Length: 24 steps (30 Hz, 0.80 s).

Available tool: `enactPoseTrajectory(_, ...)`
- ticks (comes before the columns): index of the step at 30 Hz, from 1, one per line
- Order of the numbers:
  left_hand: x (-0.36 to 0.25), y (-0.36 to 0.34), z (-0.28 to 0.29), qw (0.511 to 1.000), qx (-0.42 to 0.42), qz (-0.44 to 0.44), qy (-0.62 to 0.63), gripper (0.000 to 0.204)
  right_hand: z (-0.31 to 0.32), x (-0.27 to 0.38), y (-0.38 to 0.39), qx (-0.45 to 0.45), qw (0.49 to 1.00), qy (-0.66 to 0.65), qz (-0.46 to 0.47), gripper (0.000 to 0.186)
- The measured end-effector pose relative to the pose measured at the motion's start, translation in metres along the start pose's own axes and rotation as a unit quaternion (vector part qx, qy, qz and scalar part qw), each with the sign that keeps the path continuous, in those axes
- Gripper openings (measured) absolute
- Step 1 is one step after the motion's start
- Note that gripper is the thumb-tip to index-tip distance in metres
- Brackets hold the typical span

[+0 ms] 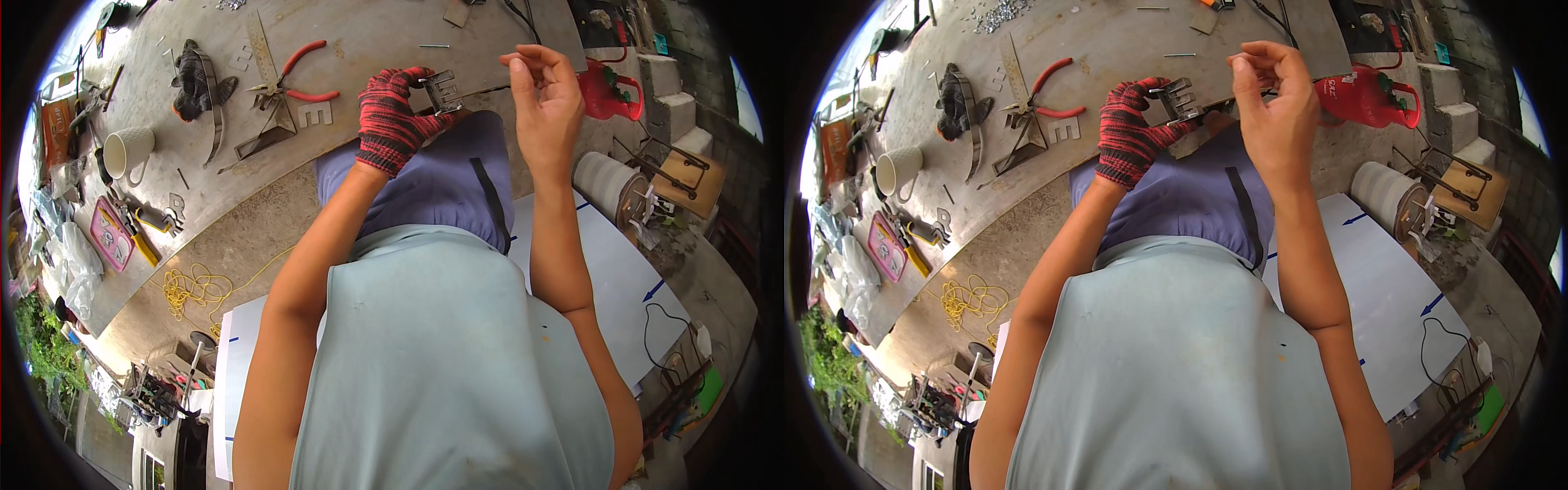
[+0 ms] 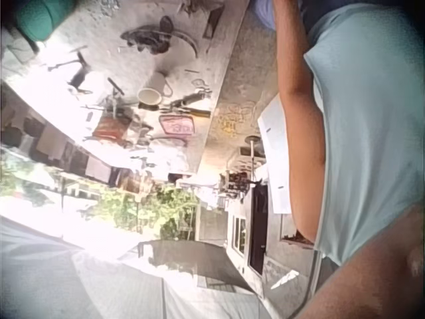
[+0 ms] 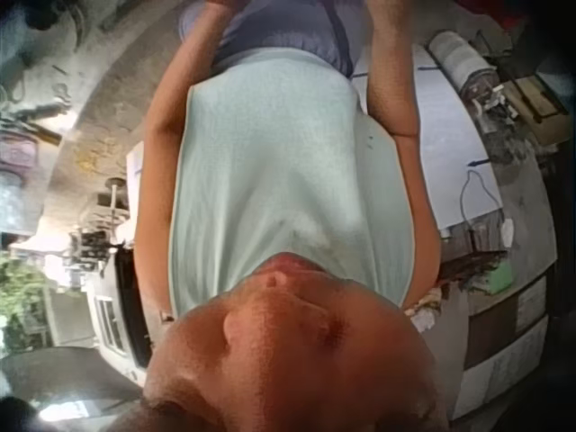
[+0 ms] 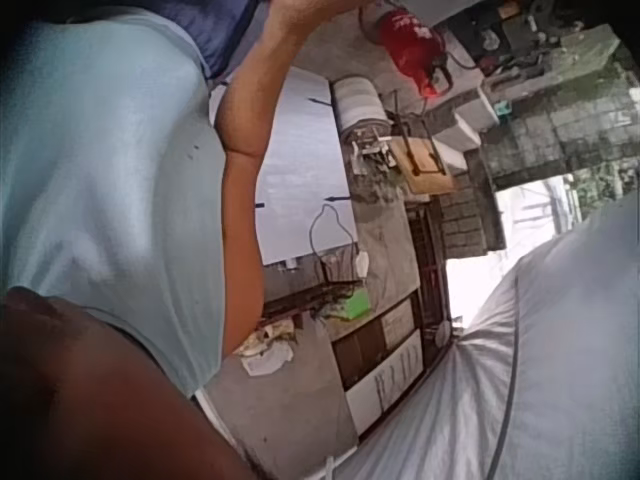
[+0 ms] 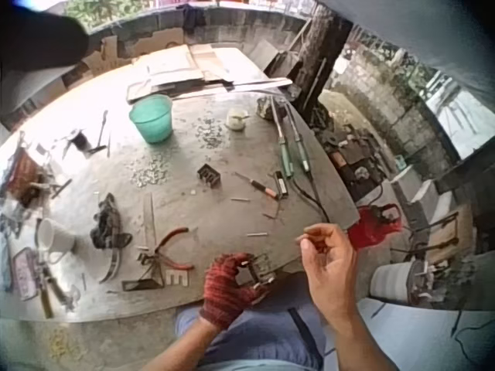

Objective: Soldering electronic components onto a metal bracket using a soldering iron.

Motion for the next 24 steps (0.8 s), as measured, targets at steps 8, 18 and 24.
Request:
enactPoseTrajectory(8, 0.006, 0.004, 0.004, 0.991, 0.083, 0.098, -0.032, 0.072, 0.000, 0.012, 0.015, 0.144, 0.974, 0.141, 0.101, 0.012)
enactPoseTrajectory(18, 0.025, 0.025, -0.001, 0.909, 0.296, 0.281, 0.087, 0.065, 0.010, 0.002, 0.022, 0.149, 0.976, 0.148, 0.050, 0.014)
enactPoseTrajectory(24, 0.021, 0.036, 0.004, 0.930, 0.272, 0.236, 0.077, 0.067, 0.022, -0.010, 0.028, 0.144, 0.980, 0.137, 0.000, 0.013)
Point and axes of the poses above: each hand's wrist, its own y-axis away from the middle knuckle, its own z-axis out of the back of the hand, x = y × z, the point moved 6 cm from there along -y, towards the middle knuckle, and after that the axes turned 14 degrees about z, right-handed, at the moved point
